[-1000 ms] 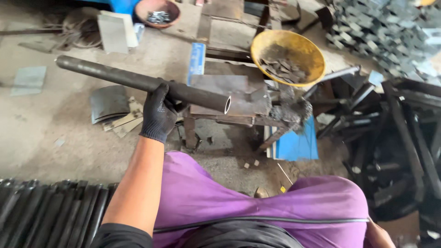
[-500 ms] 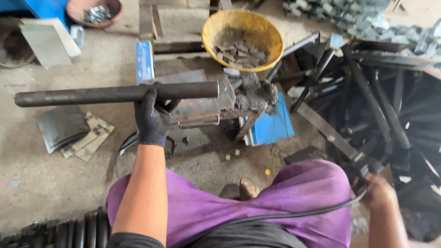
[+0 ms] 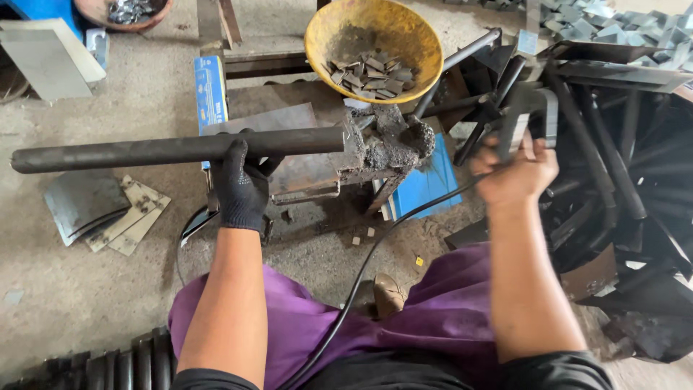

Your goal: The person welds a metal pipe to a flat metal plate using a welding torch. They then pick up a metal cylinder and weld it to the same plate. The person is sitting on the floor in a workshop environment.

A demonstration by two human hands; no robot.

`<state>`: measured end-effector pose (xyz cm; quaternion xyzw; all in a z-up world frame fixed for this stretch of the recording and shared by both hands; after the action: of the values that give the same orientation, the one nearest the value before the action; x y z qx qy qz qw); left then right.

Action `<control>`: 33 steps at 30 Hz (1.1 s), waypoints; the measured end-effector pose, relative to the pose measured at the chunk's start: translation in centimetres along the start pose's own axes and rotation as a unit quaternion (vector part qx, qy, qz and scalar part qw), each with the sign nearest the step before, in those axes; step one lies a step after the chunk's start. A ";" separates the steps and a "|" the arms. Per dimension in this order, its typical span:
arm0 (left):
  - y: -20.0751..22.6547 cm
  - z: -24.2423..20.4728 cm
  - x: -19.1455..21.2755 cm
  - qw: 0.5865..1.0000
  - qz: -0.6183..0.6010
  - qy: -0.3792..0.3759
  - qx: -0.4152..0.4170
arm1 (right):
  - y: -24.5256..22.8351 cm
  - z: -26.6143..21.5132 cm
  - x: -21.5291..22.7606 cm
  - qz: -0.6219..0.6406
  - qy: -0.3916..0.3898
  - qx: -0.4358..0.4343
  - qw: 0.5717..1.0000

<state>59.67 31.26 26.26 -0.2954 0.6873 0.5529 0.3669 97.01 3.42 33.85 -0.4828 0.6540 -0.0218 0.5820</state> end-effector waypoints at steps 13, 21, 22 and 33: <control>-0.5 -1.7 -0.5 1.000 0.020 -0.013 0.018 | 12.4 -5.3 -5.1 -0.032 0.044 -0.128 0.990; -1.5 -1.4 -0.2 0.999 0.003 -0.036 0.032 | 16.2 -8.4 -6.1 -0.081 -0.041 -0.229 0.969; -1.4 -1.5 -0.1 0.999 0.004 -0.025 0.033 | 15.6 -7.6 -6.3 -0.081 -0.015 -0.218 0.973; -2.0 -1.8 -0.9 0.998 -0.015 -0.048 0.048 | 14.1 -6.2 -6.0 -0.073 0.003 -0.228 0.971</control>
<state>61.50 29.10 26.11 -0.2611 0.6902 0.5273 0.4212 82.70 11.55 31.92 -0.6493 0.6065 0.0838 0.4512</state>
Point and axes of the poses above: each hand's wrist, its own z-axis towards the middle knuckle, its own x-axis out of the back of the hand, y = z × x, the point moved 2 cm from there along z, towards the middle knuckle, and after that the axes turned 14 degrees about y, right-handed, at the moved point
